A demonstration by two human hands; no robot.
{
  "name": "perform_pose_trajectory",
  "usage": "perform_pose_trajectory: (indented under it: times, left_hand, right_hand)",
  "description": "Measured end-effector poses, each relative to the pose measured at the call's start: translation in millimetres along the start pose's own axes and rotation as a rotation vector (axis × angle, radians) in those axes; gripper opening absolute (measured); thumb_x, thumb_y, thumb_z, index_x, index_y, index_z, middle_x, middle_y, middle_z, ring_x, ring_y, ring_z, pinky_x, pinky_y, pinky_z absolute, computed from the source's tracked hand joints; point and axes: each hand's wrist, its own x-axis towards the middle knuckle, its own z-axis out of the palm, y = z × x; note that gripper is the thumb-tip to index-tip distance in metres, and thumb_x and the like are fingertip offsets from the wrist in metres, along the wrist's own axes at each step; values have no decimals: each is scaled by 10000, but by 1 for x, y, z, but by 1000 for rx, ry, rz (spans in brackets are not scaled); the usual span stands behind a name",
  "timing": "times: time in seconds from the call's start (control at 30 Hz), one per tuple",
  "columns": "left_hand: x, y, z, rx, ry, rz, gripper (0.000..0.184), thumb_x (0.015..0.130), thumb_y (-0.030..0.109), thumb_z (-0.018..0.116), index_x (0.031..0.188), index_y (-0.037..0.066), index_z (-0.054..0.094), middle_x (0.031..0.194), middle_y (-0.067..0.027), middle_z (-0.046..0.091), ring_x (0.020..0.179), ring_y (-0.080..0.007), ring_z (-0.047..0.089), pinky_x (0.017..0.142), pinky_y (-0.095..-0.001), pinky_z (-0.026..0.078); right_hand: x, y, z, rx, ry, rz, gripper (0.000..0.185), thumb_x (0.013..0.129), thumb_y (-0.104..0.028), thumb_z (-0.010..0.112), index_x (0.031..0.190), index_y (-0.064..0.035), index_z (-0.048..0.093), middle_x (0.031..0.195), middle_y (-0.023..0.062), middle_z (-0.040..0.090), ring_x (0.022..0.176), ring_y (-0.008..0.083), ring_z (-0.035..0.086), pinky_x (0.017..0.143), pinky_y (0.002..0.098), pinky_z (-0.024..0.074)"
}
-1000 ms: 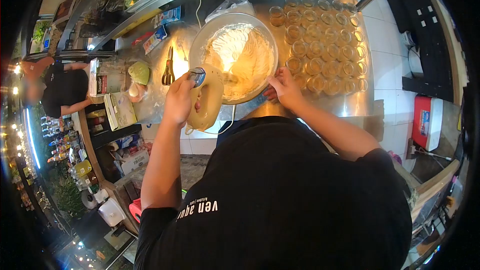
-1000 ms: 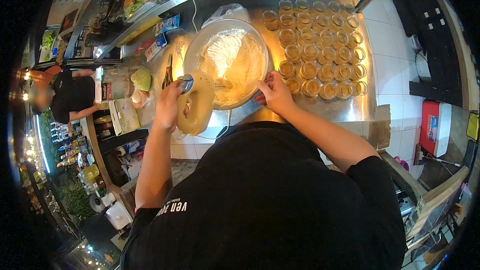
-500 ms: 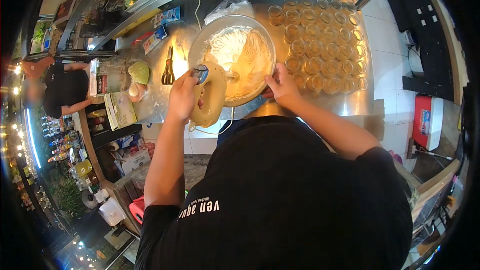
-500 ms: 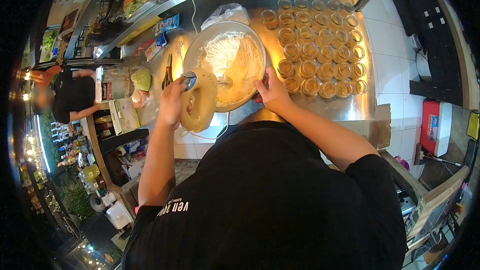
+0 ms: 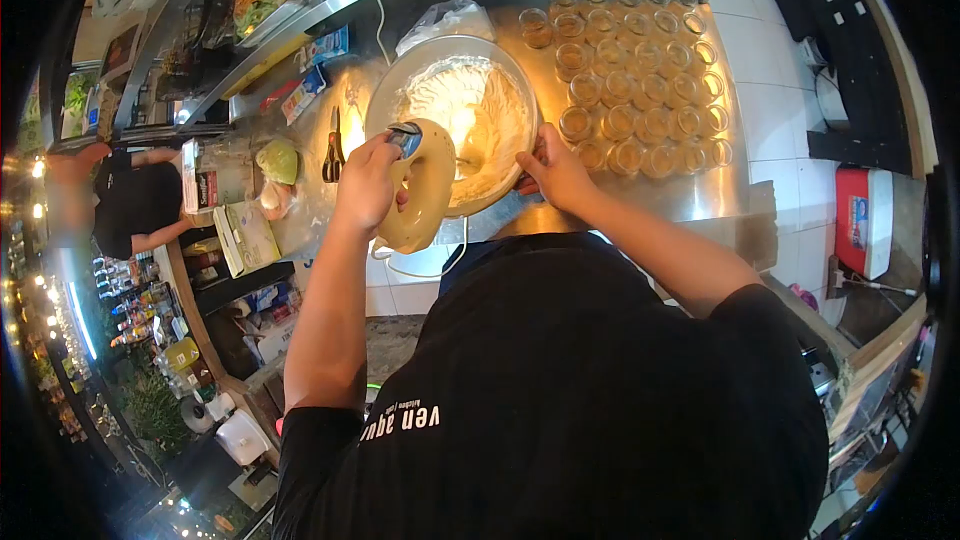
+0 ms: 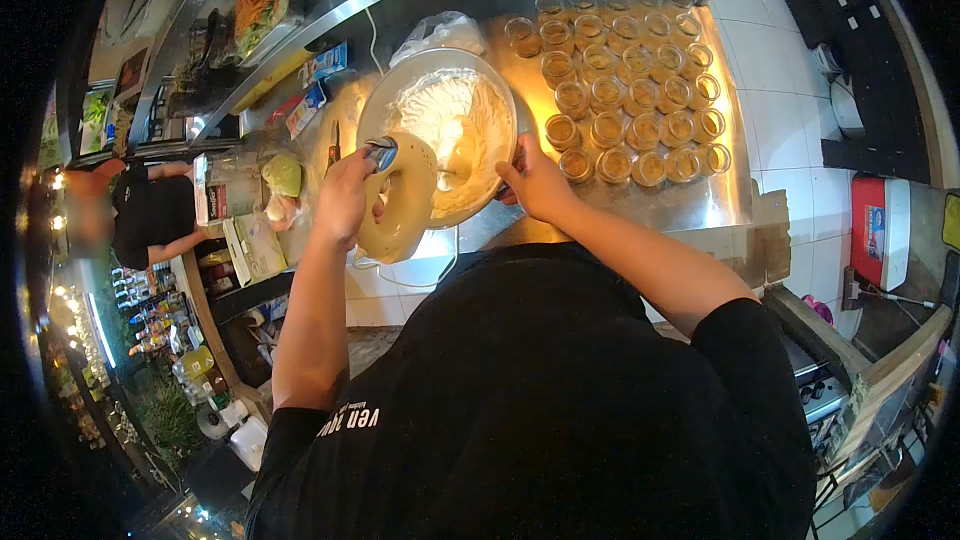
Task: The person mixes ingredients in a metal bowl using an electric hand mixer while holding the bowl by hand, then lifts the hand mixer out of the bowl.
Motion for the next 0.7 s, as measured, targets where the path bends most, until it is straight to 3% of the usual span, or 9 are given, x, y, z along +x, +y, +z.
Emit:
perform_pose_trajectory:
  times: [0.23, 0.37, 0.5, 0.6, 0.7]
  left_hand:
    - [25, 9, 32, -180, 89, 57, 464, 1008, 210, 508, 1386, -42, 603, 762, -87, 614, 493, -174, 559, 462, -315, 472]
    - [9, 13, 16, -34, 5, 53, 356, 1012, 226, 486, 1215, -12, 655, 776, -79, 620, 486, -164, 542, 460, -316, 468]
    - [18, 2, 11, -27, -33, -20, 440, 1022, 221, 479, 1355, -24, 629, 836, -80, 635, 525, -159, 556, 466, -306, 477]
    - [37, -3, 26, -181, 0, 115, 515, 1025, 229, 502, 1447, -63, 553, 996, -109, 653, 626, -164, 596, 475, -317, 497]
    - [37, -3, 29, -100, 23, 174, 527, 1019, 223, 501, 1450, -79, 542, 1011, -118, 661, 617, -167, 597, 478, -314, 500]
  right_hand:
    - [0, -10, -4, -97, -18, 28, 322, 1078, -162, 612, 1273, -29, 394, 968, 173, 690, 745, 244, 760, 595, 358, 652]
    - [1, -10, -4, -98, -25, 68, 332, 1075, -170, 618, 1272, -18, 398, 974, 167, 690, 749, 237, 761, 606, 358, 652]
    - [-4, -12, -5, -167, 2, 36, 320, 1073, -175, 625, 1263, -13, 425, 942, 146, 686, 748, 232, 759, 609, 354, 646]
    - [1, -10, -4, -164, 34, 27, 301, 1059, -185, 642, 1198, -16, 436, 883, 137, 674, 707, 230, 752, 596, 363, 630]
    - [2, -10, -9, -149, 18, 16, 297, 1047, -197, 659, 1137, -18, 439, 835, 138, 665, 670, 226, 743, 586, 372, 616]
